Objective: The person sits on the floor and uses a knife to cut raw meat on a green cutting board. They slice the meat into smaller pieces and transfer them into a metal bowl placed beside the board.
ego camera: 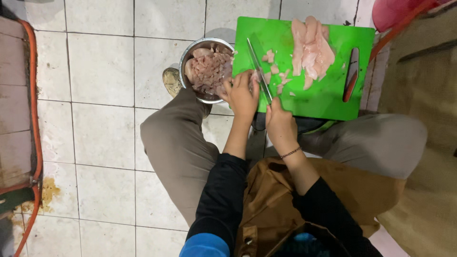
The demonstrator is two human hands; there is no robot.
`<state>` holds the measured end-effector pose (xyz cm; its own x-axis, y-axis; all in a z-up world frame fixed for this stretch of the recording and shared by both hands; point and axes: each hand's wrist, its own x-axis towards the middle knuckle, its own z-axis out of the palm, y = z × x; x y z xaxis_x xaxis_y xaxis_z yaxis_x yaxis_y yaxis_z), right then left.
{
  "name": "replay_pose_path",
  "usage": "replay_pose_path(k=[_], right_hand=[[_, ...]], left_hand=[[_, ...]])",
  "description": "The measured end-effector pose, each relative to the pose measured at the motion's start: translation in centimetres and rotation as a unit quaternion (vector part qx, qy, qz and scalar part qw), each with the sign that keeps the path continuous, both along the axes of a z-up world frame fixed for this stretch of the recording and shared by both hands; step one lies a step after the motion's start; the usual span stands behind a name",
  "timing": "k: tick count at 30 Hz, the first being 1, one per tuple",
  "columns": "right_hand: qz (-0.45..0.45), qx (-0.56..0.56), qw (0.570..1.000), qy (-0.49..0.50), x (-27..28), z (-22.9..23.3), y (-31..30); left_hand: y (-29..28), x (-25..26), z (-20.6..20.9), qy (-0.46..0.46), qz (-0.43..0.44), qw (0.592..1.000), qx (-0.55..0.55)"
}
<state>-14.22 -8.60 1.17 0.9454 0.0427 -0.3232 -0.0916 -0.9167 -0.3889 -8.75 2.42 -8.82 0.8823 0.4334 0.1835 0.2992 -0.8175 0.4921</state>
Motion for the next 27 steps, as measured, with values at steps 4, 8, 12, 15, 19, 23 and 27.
replay_pose_path(k=[4,8,12,15,19,23,27], right_hand=[[-0.006,0.008,1.0,0.013,-0.3,0.1,0.5],[-0.03,0.019,0.998,0.042,-0.4,-0.2,1.0],[-0.039,0.031,0.998,0.035,-0.1,-2.3,1.4],[-0.008,0.019,1.0,-0.011,1.3,-4.2,1.8],[-0.02,0.02,1.0,-0.014,4.1,-4.3,2.3],[-0.033,0.061,0.997,-0.018,1.0,-4.0,1.3],[-0.047,0.045,0.998,-0.002,-1.8,-2.1,0.8]], left_hand=[[-0.3,0.4,-0.3,-0.001,0.028,1.0,0.015],[-0.2,0.4,0.2,-0.001,0.029,0.999,0.036],[-0.1,0.4,-0.2,0.01,0.015,0.999,0.037],[0.0,0.3,-0.4,0.02,0.016,0.999,0.031],[-0.1,0.4,-0.1,0.027,0.008,0.999,0.024],[0.0,0.5,0.4,0.02,0.009,0.999,0.03],[0.1,0.0,0.2,0.009,-0.006,0.999,0.034]])
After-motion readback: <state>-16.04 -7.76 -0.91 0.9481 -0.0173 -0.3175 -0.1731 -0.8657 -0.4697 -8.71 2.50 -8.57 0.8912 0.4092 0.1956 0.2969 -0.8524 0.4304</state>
